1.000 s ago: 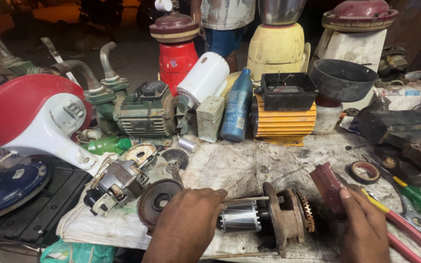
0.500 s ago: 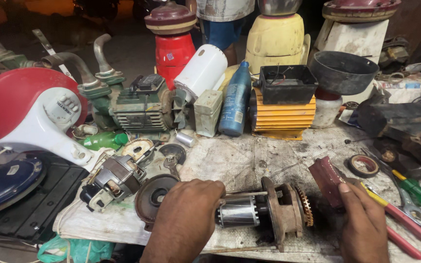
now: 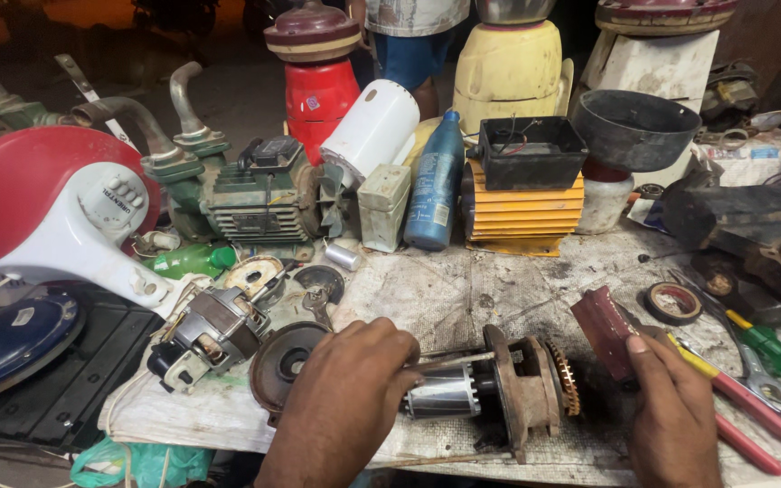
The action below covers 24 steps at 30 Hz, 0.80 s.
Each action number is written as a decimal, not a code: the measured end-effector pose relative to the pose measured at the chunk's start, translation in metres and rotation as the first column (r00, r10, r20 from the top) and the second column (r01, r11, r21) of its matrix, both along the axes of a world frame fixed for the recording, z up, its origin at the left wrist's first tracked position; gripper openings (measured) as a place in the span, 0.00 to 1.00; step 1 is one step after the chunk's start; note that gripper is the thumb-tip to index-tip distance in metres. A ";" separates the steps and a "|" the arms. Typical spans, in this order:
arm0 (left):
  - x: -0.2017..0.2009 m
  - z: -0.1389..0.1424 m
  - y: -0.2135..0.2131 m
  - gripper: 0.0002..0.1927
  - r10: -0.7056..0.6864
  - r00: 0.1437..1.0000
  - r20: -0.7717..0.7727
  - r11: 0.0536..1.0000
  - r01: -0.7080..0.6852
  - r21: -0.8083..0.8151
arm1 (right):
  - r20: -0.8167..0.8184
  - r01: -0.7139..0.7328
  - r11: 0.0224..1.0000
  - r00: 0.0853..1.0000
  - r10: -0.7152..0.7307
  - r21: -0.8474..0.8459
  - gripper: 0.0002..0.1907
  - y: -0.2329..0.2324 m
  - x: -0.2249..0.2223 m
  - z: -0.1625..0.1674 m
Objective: The person holds a disassembled motor or generator rotor with one hand and sands its outer surface with a sanding block in the other hand. The person rotates the part to sand different areas and briefly pauses to inspect the surface before continuing.
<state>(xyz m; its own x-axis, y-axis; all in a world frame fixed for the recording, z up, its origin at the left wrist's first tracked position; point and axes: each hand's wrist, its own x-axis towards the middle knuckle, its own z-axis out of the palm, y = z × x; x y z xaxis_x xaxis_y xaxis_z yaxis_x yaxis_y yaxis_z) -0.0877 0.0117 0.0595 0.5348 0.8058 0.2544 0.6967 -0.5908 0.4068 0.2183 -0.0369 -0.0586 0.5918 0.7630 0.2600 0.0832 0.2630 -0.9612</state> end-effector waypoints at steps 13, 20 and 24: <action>0.001 -0.002 0.004 0.09 -0.040 0.999 0.001 0.997 0.040 0.062 | -0.090 0.001 1.000 0.996 -0.001 -0.006 0.16 0.000 -0.001 -0.001; -0.002 -0.002 0.002 0.10 0.013 1.000 0.027 1.000 -0.013 -0.019 | -0.050 -0.012 1.000 0.999 0.013 0.019 0.16 0.002 0.001 -0.004; -0.004 -0.004 0.003 0.12 -0.037 0.998 0.059 0.998 0.033 0.054 | -0.055 -0.001 1.000 0.998 0.000 -0.005 0.17 0.001 0.001 -0.002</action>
<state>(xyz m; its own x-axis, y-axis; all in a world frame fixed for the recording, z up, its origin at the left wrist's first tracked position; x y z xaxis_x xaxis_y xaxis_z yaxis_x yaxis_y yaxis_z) -0.0920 0.0143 0.0552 0.5451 0.7712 0.3288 0.6507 -0.6364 0.4142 0.2188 -0.0360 -0.0608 0.6048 0.7645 0.2228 0.0298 0.2579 -0.9657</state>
